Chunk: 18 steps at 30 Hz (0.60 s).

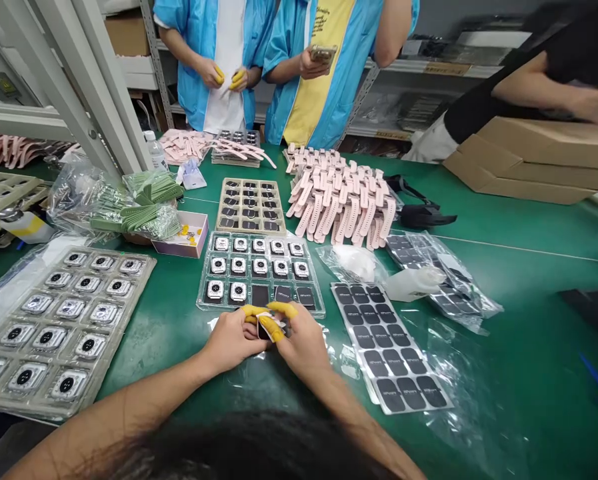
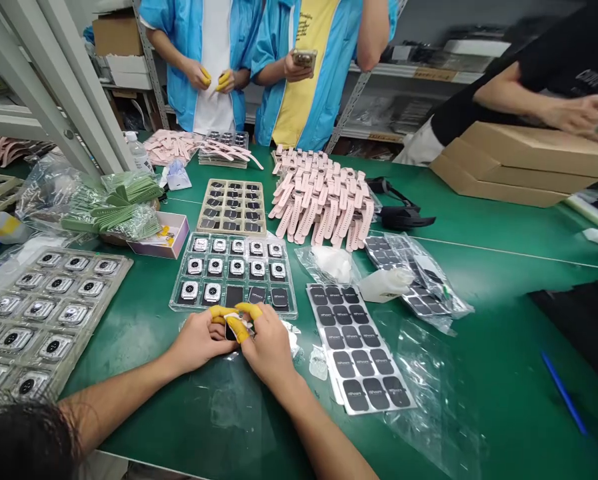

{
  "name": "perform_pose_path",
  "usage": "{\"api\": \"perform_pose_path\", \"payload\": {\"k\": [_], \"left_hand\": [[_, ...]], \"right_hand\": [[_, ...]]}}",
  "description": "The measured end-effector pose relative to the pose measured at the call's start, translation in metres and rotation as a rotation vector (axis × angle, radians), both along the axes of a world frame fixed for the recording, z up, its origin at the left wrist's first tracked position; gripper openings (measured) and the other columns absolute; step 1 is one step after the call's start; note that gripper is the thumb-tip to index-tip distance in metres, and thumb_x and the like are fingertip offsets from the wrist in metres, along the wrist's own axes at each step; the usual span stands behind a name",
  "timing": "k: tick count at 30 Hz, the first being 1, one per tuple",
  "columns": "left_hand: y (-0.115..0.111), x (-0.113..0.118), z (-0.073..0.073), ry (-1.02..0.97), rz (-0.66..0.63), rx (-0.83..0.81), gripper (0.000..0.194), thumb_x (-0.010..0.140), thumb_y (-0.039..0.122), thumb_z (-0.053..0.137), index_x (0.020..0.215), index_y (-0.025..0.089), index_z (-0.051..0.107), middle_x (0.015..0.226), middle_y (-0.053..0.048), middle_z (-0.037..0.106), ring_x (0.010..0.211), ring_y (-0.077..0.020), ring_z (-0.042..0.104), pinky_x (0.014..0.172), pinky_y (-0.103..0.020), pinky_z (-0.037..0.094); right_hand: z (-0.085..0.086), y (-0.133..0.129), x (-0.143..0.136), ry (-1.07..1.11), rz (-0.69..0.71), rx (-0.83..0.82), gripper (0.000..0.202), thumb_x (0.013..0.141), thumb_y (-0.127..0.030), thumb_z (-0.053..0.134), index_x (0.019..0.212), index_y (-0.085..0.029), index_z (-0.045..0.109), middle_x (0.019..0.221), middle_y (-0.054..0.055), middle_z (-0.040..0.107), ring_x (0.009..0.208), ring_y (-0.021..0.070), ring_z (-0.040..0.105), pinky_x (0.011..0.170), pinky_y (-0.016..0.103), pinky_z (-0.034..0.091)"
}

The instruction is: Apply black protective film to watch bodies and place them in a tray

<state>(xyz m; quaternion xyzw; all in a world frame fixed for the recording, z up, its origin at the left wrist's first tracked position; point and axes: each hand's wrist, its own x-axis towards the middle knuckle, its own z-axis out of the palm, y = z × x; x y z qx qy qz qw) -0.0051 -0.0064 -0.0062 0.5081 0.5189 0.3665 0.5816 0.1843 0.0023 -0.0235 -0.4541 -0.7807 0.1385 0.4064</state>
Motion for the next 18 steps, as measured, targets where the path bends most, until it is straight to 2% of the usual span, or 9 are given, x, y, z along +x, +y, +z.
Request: {"api": "perform_pose_path", "payload": {"k": [2, 5, 7, 10, 14, 18], "left_hand": [[-0.0006, 0.0, 0.0001, 0.015, 0.021, -0.002, 0.051, 0.066, 0.017, 0.084, 0.117, 0.017, 0.078, 0.077, 0.0, 0.081, 0.072, -0.0214, 0.078, 0.069, -0.03, 0.061], [-0.001, 0.0002, 0.0004, 0.006, 0.015, 0.018, 0.051, 0.064, 0.011, 0.082, 0.114, 0.018, 0.079, 0.083, 0.0, 0.083, 0.075, -0.0216, 0.078, 0.071, -0.031, 0.06], [-0.0005, 0.0005, 0.0015, -0.009, 0.021, 0.009, 0.048, 0.065, 0.012, 0.083, 0.112, 0.018, 0.078, 0.085, -0.001, 0.083, 0.077, -0.0217, 0.078, 0.072, -0.03, 0.06], [0.0008, 0.0008, 0.0034, -0.006, 0.06, -0.029, 0.05, 0.066, 0.018, 0.088, 0.115, 0.016, 0.076, 0.076, 0.0, 0.08, 0.072, -0.0208, 0.077, 0.067, -0.029, 0.057], [0.0032, 0.0001, 0.0034, -0.052, 0.058, -0.03, 0.051, 0.063, 0.014, 0.086, 0.113, 0.019, 0.075, 0.087, -0.001, 0.083, 0.079, -0.0219, 0.079, 0.074, -0.032, 0.061], [0.0051, -0.0003, 0.0037, -0.072, 0.094, -0.087, 0.058, 0.063, 0.019, 0.092, 0.117, 0.019, 0.072, 0.081, -0.002, 0.082, 0.077, -0.0227, 0.079, 0.075, -0.033, 0.061]], "right_hand": [[-0.0006, -0.0001, -0.0007, -0.009, -0.001, -0.003, 0.01, 0.104, -0.026, 0.066, 0.107, -0.027, 0.075, 0.089, 0.004, 0.07, 0.081, 0.0253, 0.068, 0.07, 0.039, 0.056], [-0.002, 0.0005, -0.0031, 0.01, 0.063, 0.009, 0.011, 0.103, -0.026, 0.066, 0.104, -0.029, 0.076, 0.088, 0.003, 0.069, 0.079, 0.0252, 0.069, 0.065, 0.039, 0.057], [-0.0025, 0.0029, -0.0049, 0.047, 0.036, 0.002, 0.01, 0.102, -0.027, 0.067, 0.103, -0.03, 0.076, 0.088, 0.003, 0.069, 0.078, 0.0247, 0.07, 0.065, 0.039, 0.058], [-0.0017, 0.0065, -0.006, 0.078, -0.024, -0.004, 0.01, 0.103, -0.03, 0.067, 0.102, -0.03, 0.077, 0.087, 0.003, 0.068, 0.078, 0.0242, 0.07, 0.067, 0.039, 0.059], [0.0003, 0.0074, -0.0056, 0.044, 0.066, -0.033, 0.014, 0.104, -0.033, 0.065, 0.099, -0.032, 0.077, 0.085, 0.003, 0.068, 0.075, 0.0232, 0.069, 0.064, 0.036, 0.059], [0.0003, 0.0092, -0.0049, 0.083, -0.027, -0.048, 0.01, 0.102, -0.032, 0.068, 0.096, -0.029, 0.075, 0.082, 0.001, 0.068, 0.072, 0.0215, 0.068, 0.063, 0.034, 0.057]]}}
